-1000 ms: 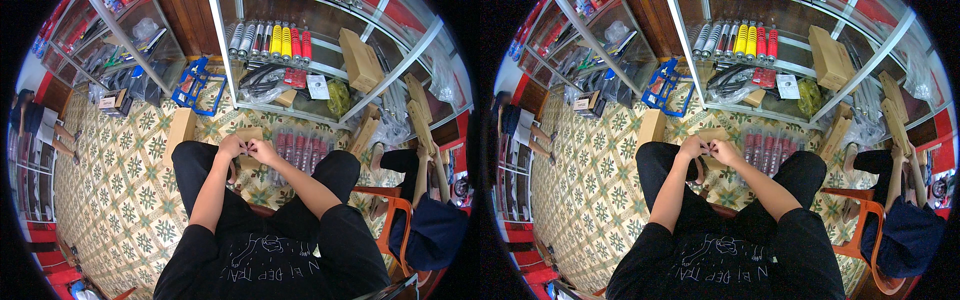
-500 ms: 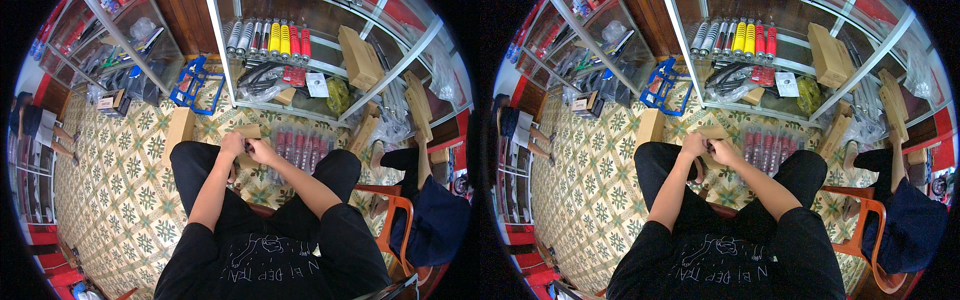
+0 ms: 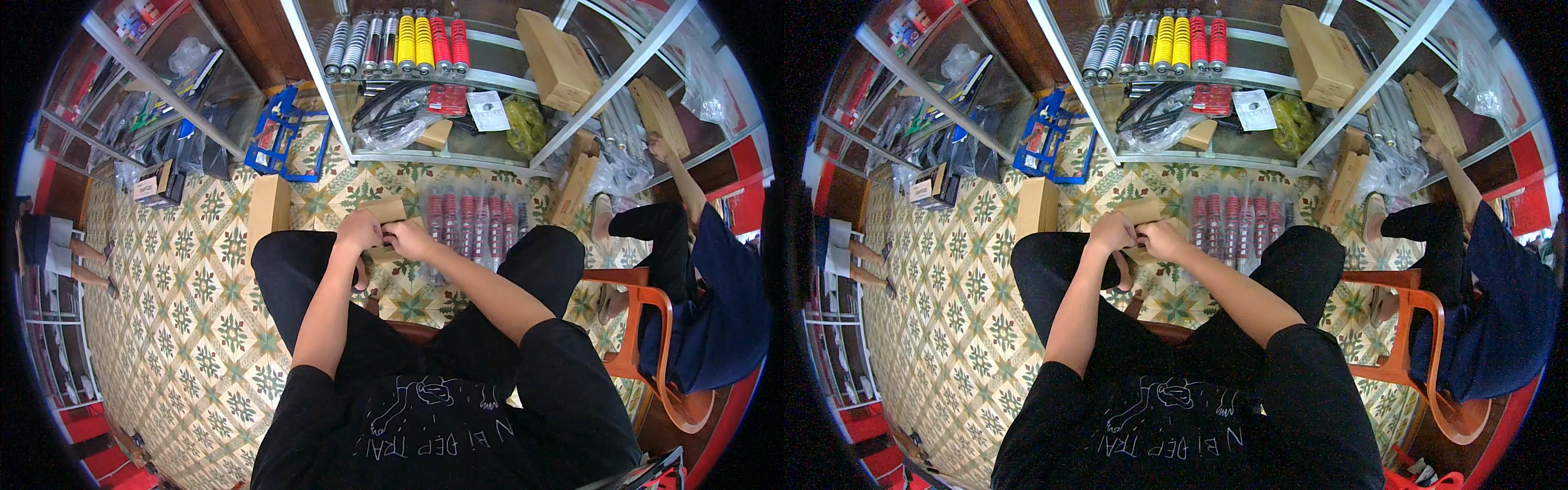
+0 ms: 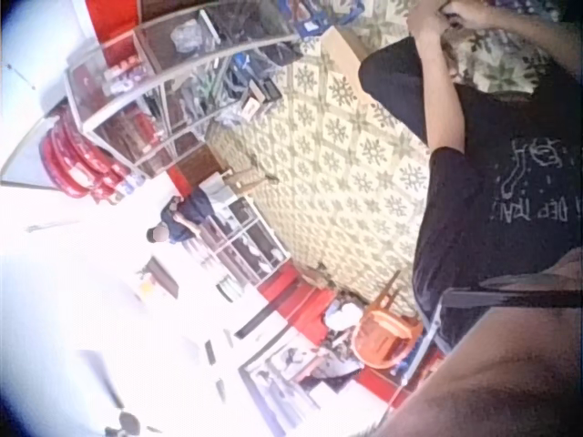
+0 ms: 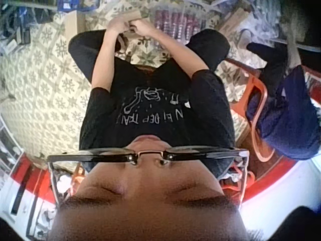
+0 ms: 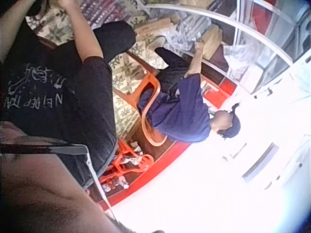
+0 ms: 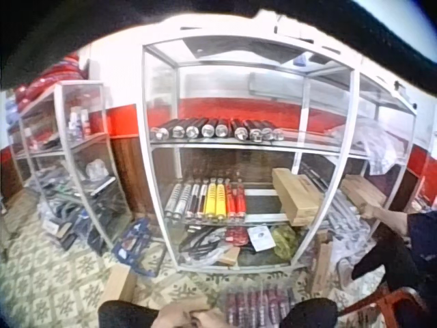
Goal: The person takes motorcycle shock absorbers out of their protective plastic sleeves and places them into cardboard boxes, closing each box after the item is inside.
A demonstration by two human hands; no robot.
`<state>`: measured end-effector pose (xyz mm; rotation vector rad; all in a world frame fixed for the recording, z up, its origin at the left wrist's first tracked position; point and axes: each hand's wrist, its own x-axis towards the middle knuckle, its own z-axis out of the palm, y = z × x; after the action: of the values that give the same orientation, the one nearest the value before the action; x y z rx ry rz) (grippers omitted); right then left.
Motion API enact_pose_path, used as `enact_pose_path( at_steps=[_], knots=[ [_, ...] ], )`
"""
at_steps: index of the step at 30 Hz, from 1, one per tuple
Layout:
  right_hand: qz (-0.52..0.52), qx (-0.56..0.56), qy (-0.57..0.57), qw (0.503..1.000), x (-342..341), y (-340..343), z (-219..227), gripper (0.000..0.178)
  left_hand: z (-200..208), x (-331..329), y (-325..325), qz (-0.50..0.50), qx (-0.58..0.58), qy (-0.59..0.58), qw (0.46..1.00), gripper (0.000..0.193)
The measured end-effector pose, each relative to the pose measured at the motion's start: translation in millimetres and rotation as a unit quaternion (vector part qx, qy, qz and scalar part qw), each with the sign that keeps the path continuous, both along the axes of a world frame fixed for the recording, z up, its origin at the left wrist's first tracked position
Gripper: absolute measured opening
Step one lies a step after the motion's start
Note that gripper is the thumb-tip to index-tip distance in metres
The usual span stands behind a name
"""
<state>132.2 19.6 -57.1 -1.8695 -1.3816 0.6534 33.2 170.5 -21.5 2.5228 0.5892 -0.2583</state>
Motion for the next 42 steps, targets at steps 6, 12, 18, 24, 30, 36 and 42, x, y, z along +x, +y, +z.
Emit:
enact_pose_path(
  at_steps=[6, 12, 18, 24, 30, 36, 42],
  knots=[
    [-0.008, 0.011, 0.023, 1.000, -3.1, -4.4, 9.7, 0.015, 19.6, 3.4, -4.6, 0.105, 0.079, 0.004, 0.991, 0.054],
    [0.158, -0.210, -0.111, 0.958, -1.4, -17.3, 56.2, 0.063, -17.0, 9.9, 7.7, -0.019, -0.029, -0.104, 0.994, 0.062],
    [0.015, 0.103, 0.126, 0.987, 75.3, -128.3, 244.6, 0.055, 6.2, 17.6, -1.3, -0.030, -0.079, -0.054, 0.995, 0.052],
    [-0.484, 0.143, 0.129, 0.854, 208.2, -279.9, 122.7, 0.041, 12.5, 15.4, -12.0, -0.010, -0.054, -0.052, 0.997, 0.048],
    [-0.539, -0.101, 0.047, 0.835, 240.9, -338.6, -127.1, 0.058, 26.5, 13.3, -21.9, -0.011, 0.075, -0.091, 0.993, 0.048],
    [-0.566, -0.218, -0.051, 0.793, 244.8, -329.4, -237.7, 0.070, 33.1, 12.6, -25.6, 0.009, 0.072, -0.036, 0.997, 0.051],
    [-0.538, -0.259, -0.010, 0.802, 241.5, -326.7, -282.6, 0.068, 30.0, 13.8, -20.9, 0.053, 0.042, -0.005, 0.998, 0.049]
  ],
)
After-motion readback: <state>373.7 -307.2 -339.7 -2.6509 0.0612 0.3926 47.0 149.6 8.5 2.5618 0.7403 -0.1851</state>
